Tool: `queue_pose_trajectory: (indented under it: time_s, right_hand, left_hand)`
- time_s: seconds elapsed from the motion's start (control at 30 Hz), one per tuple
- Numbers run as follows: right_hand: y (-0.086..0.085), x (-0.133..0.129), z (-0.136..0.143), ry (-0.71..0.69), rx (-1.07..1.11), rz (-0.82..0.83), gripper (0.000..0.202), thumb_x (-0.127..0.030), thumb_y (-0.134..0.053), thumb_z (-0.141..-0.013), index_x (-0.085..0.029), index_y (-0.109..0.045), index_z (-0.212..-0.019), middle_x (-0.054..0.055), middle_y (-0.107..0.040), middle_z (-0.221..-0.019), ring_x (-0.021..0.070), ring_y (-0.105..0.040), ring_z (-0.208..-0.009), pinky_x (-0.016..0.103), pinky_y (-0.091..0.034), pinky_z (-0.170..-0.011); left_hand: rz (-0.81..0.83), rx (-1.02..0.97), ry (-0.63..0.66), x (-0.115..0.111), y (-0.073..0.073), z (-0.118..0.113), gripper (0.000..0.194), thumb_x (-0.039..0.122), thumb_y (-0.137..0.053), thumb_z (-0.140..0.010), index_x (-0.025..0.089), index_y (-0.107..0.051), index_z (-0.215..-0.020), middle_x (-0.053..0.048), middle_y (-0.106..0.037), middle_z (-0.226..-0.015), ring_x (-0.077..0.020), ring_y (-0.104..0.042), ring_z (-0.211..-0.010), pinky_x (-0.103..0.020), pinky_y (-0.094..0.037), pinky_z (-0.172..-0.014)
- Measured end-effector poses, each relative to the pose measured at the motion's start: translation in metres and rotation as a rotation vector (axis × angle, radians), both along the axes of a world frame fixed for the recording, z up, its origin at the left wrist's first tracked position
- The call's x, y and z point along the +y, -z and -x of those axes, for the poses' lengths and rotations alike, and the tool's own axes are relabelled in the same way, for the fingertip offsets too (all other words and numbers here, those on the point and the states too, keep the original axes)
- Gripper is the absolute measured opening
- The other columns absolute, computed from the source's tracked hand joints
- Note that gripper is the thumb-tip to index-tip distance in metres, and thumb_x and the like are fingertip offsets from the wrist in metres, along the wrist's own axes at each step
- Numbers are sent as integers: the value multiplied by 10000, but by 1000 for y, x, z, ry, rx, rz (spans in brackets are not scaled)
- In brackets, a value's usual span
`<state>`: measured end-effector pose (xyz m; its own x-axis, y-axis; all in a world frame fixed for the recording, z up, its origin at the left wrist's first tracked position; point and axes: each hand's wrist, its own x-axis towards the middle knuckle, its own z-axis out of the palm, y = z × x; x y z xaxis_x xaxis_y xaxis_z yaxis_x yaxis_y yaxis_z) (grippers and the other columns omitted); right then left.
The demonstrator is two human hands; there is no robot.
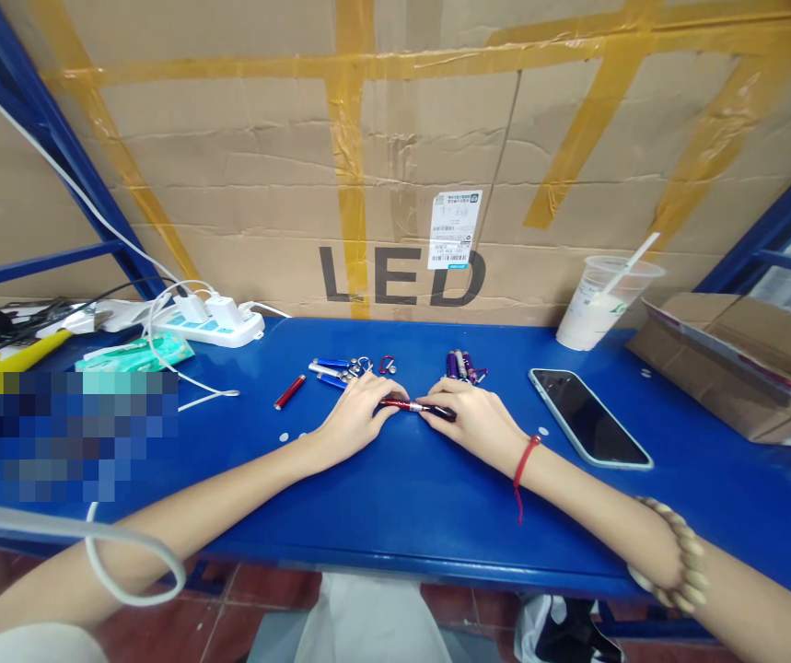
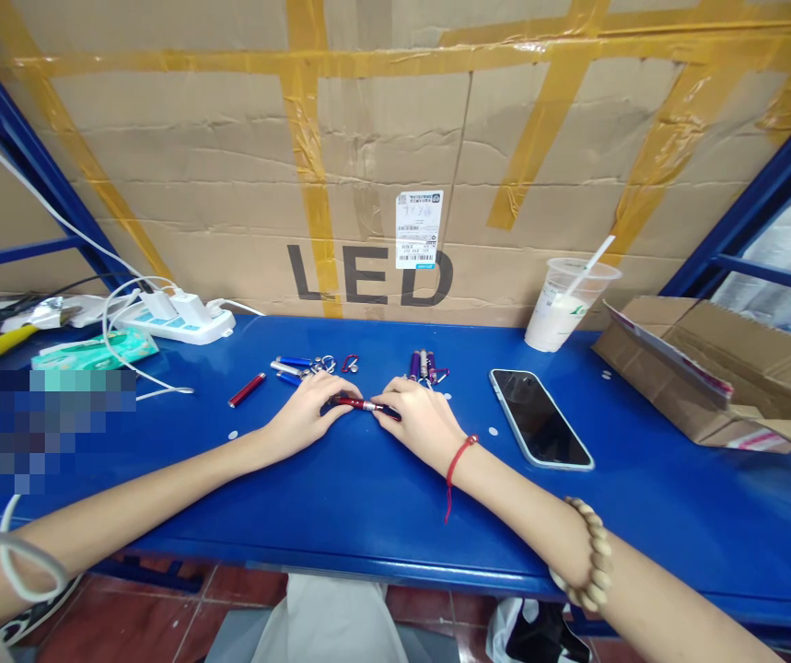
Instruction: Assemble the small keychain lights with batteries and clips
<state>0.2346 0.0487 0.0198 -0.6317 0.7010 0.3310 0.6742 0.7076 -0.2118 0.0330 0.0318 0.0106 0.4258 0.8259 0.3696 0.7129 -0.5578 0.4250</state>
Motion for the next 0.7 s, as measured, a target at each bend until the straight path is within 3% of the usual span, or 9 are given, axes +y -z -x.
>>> queue_pose_trajectory:
  time_s: [0.33,0.57,0.7]
  right_hand:
    - [-1,7,-5,79,35,13,210,-271,-488,-865,-214,-671,-951,38,-647,-884,155,-615,-788,240,-454,-615]
    - [7,9,-1,-161,222,115,270,-350,-615,-793,-202,-649,-1016,40,-652,-881,152,-611,-813,262,-491,-742]
    - [7,13,-2,-132,213,150,439,-424,-704,-679,-172,-642,-1033,54,-651,-866,173,-615,-804,287,-502,-741]
  left_hand:
    - [-71,7,-52,0,-1,2,144,234,-492,-847,198,-573,-960,-36,-629,-996,-205,-494,-977,-382,-348,-912]
    - [-87,107,-20,-2,-1,1,228,320,-485,-867,205,-578,-1042,-40,-615,-1048,-200,-479,-992,-368,-348,-906]
    - [-54,174,-39,-1,-2,1,237,330,-444,-887,211,-631,-970,-37,-619,-932,-194,-476,-903,-361,-359,-844]
